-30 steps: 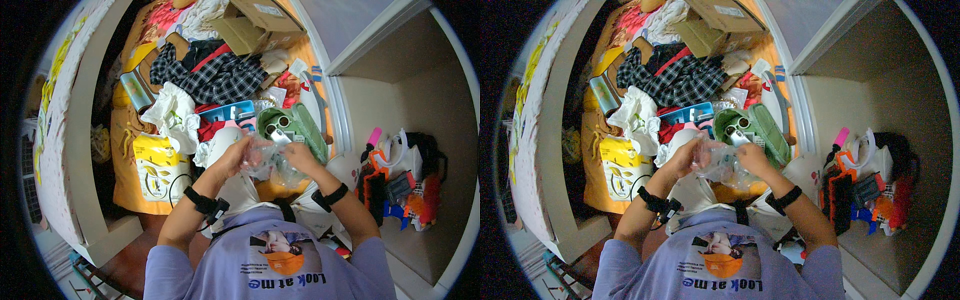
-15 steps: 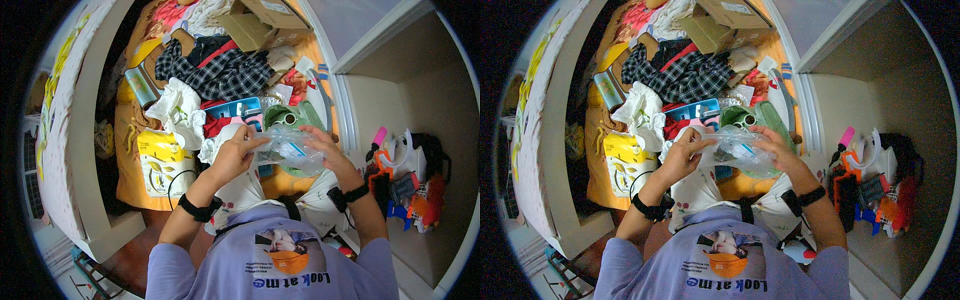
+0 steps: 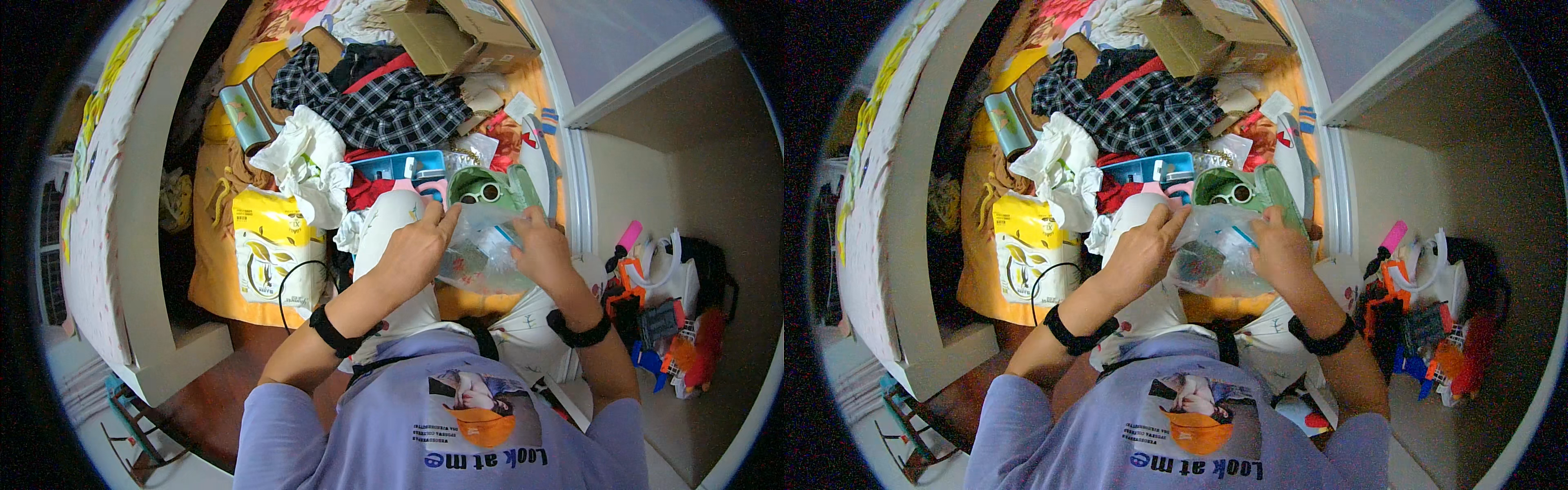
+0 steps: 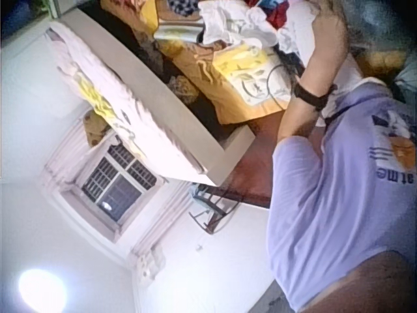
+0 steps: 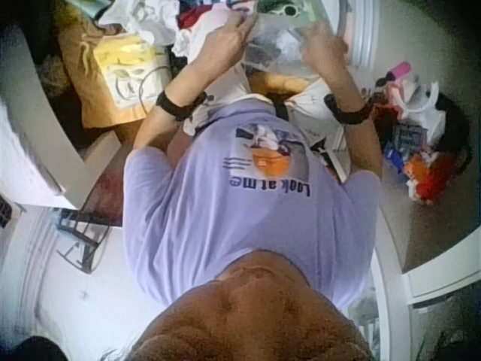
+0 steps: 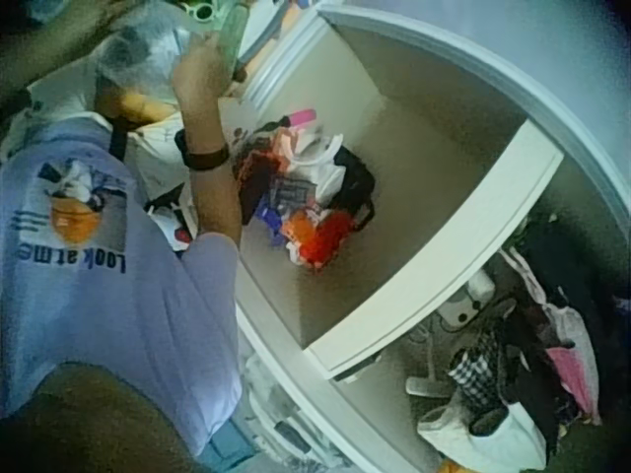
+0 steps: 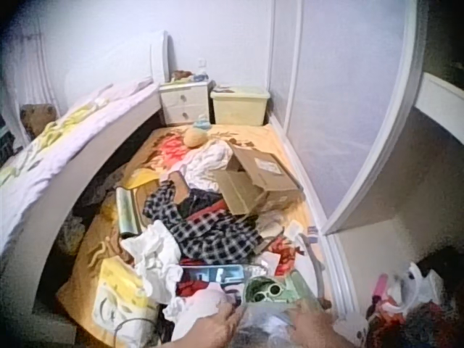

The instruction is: The person mops the wooden floor with a flat mop, moving around furniture and a baby. Then the person organizes items on a cluttered bed, placing a small white appliance on a shelf and packing several small objects into a green bag.

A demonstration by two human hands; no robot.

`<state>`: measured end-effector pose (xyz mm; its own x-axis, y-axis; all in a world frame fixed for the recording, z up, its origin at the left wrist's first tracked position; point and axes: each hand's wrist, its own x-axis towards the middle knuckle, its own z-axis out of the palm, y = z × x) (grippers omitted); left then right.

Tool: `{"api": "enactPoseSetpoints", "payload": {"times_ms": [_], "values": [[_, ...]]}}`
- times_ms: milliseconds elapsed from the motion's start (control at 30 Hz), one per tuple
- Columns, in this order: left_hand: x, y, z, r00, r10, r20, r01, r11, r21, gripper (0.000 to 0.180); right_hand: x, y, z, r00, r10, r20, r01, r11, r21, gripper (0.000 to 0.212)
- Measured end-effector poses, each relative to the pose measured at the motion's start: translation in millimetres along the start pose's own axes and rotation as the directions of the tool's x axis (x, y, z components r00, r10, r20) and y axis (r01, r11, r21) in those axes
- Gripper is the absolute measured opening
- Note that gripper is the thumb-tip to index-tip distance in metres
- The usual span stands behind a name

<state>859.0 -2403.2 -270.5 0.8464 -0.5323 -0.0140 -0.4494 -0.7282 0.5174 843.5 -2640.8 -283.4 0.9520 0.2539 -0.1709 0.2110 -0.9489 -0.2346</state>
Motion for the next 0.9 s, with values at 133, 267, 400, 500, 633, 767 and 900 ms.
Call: {"api": "enactPoseSetpoints", "payload": {"times_ms": [133,267,400,500,633,767,900], "values": [[1,-2,-4,0.994,-0.067,-0.092,0.062,0.996,-0.056,0.065,12,-15,19,0.977,0.071,0.201,-0.053,0.994,-0.096,0.030],[-7,-16,-17,0.979,-0.136,-0.155,0.117,0.985,-0.127,0.061,24,-28,41,0.934,-0.035,0.357,-0.004,0.994,0.107,0.050],[-23,-36,-30,0.960,-0.220,-0.173,0.202,0.972,-0.118,0.051,40,-53,69,0.942,-0.151,0.301,-0.044,0.831,0.554,0.042],[-36,-49,-35,0.935,-0.314,-0.163,0.293,0.945,-0.143,0.052,45,-73,86,0.970,-0.108,0.216,-0.061,0.754,0.654,0.034],[-46,-66,-35,0.907,-0.363,-0.213,0.328,0.927,-0.184,0.046,45,-86,95,0.967,-0.143,0.211,-0.030,0.760,0.650,0.031],[-51,-84,-28,0.894,-0.391,-0.219,0.360,0.918,-0.168,0.039,43,-83,93,0.965,-0.187,0.183,-0.055,0.539,0.840,0.026],[-53,-96,-19,0.883,-0.442,-0.156,0.404,0.887,-0.225,0.030,41,-79,85,0.950,-0.232,0.211,-0.029,0.604,0.796,0.021]]}}
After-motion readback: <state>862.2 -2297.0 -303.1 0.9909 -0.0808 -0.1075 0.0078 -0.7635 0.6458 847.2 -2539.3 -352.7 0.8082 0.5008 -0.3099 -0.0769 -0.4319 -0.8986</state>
